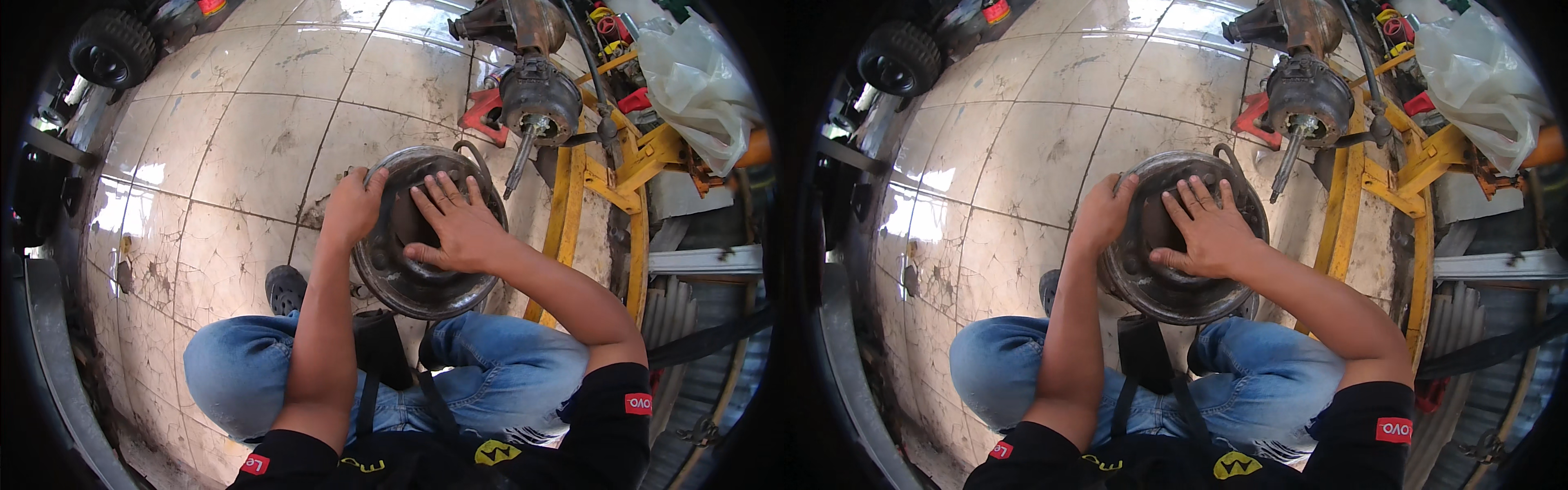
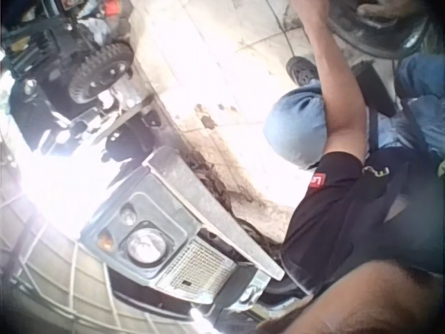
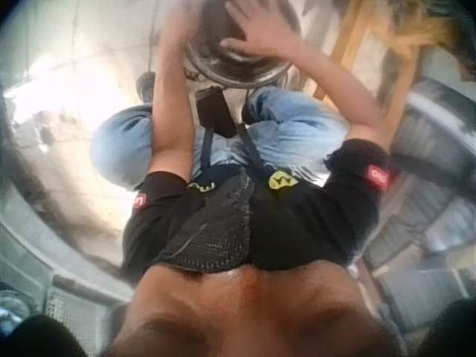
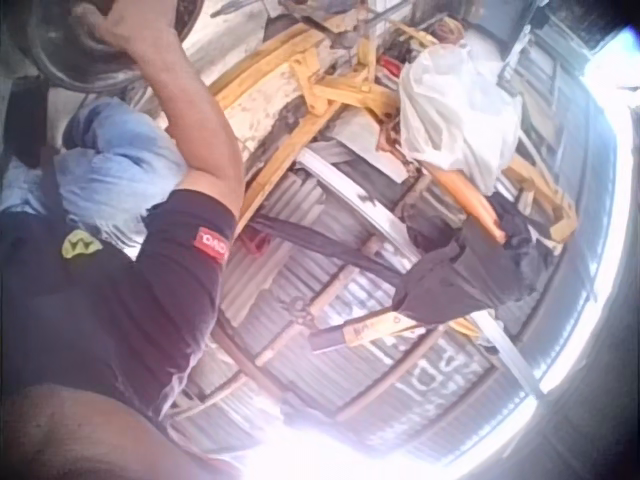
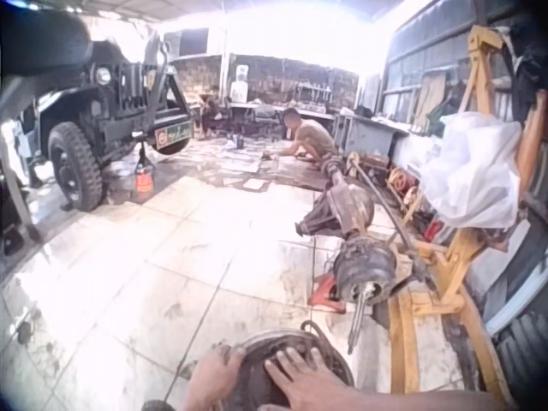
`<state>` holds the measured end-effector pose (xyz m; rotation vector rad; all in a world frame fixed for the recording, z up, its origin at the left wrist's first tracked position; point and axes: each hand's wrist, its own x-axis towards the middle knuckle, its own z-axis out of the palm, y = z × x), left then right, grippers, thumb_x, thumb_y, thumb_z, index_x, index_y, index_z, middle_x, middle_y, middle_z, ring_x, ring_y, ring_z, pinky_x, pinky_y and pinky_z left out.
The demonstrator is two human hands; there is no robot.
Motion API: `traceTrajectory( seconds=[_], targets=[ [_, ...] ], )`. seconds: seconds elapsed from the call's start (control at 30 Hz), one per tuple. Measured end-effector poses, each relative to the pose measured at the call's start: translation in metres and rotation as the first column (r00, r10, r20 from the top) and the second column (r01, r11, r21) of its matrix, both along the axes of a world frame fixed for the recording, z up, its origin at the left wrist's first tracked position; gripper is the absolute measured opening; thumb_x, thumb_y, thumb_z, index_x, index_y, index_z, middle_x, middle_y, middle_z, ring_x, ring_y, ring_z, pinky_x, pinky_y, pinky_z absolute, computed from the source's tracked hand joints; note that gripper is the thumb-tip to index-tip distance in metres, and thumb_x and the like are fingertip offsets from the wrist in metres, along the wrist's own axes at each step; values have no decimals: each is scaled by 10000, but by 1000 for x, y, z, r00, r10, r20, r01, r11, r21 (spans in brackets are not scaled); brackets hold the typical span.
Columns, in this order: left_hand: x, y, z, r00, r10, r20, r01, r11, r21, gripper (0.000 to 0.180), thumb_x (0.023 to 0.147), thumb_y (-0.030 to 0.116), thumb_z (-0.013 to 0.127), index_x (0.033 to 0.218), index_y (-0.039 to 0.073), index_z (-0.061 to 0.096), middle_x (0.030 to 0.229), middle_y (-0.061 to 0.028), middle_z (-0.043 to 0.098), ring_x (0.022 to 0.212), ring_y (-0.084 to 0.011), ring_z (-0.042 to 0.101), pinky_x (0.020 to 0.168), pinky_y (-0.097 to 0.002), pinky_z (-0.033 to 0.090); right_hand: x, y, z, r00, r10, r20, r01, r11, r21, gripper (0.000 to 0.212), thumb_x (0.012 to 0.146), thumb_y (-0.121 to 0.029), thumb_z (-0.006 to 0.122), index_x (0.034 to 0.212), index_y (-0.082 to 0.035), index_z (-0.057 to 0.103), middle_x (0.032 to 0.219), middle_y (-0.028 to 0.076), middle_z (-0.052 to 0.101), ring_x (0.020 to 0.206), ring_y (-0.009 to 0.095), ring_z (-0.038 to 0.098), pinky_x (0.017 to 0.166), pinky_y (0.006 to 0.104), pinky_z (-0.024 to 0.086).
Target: The person scrubs a brake drum and a brake shoe with a sanding block while sitting on the floor. The person holds the parts steady and rubs the surfaces to remove rust or debris.
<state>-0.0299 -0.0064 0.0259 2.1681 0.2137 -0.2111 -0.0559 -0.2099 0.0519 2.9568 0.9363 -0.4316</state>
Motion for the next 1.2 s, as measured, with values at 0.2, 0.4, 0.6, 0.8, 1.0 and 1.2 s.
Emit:
traceTrajectory(
  seconds=[0.2, 0.4, 0.6, 0.8, 1.0, 1.2],
  targets=[
    [1, -1, 1, 1000, 7, -12, -7, 1000, -8, 661, 985, 468, 492, 1301, -112, 512, 1209, -329, 598, 1190, -419, 568, 1005, -424, 430, -5, -6, -5, 999, 42, -17, -41, 998, 43, 1035, 794, -679, 599, 1527, -40, 245, 1574, 250, 221, 1472, 402, 189, 1151, 637, 132],
    [1, 2, -4, 1000, 7, 9, -6, 1000, -20, 639, 982, 455, 493, 1264, -117, 536, 1179, -331, 608, 1160, -427, 579, 987, -430, 442, -5, -2, -12, 999, 16, 33, -20, 989, 144, 713, 941, -508, 493, 1453, -21, 397, 1517, 239, 350, 1445, 394, 266, 1155, 612, 166],
    [1, 1, -6, 1000, 15, 20, -14, 1000, -17, 643, 982, 466, 502, 1269, -109, 534, 1167, -332, 610, 1155, -425, 582, 975, -421, 443, -5, 1, -2, 999, 34, 30, -37, 993, 116, 654, 999, -496, 360, 1438, -16, 425, 1513, 178, 392, 1451, 351, 275, 1170, 578, 160],
    [1, -1, 3, 1000, 8, 10, -8, 1000, -13, 657, 978, 470, 506, 1275, -115, 530, 1186, -342, 598, 1176, -429, 569, 992, -423, 434, 21, -1, -14, 981, -17, 193, 20, 1000, -12, 743, 987, -573, 339, 1472, -10, 376, 1528, 149, 386, 1470, 331, 233, 1183, 565, 114],
    [1, 2, 6, 999, -16, -45, 15, 999, -30, 662, 977, 471, 504, 1287, -113, 525, 1208, -336, 594, 1194, -419, 563, 1007, -420, 427, 14, 2, -12, 979, 51, 197, -81, 986, 144, 692, 980, -556, 390, 1450, -48, 417, 1492, 155, 430, 1424, 336, 323, 1172, 530, 200],
    [3, 0, -3, 998, 39, -42, -44, 989, -143, 607, 1006, 455, 443, 1268, -81, 554, 1202, -297, 614, 1176, -388, 577, 998, -403, 427, 26, 2, -13, 984, 101, 150, -131, 970, 206, 666, 975, -562, 403, 1374, -39, 500, 1410, 173, 508, 1330, 343, 443, 1142, 501, 282]
  ],
)
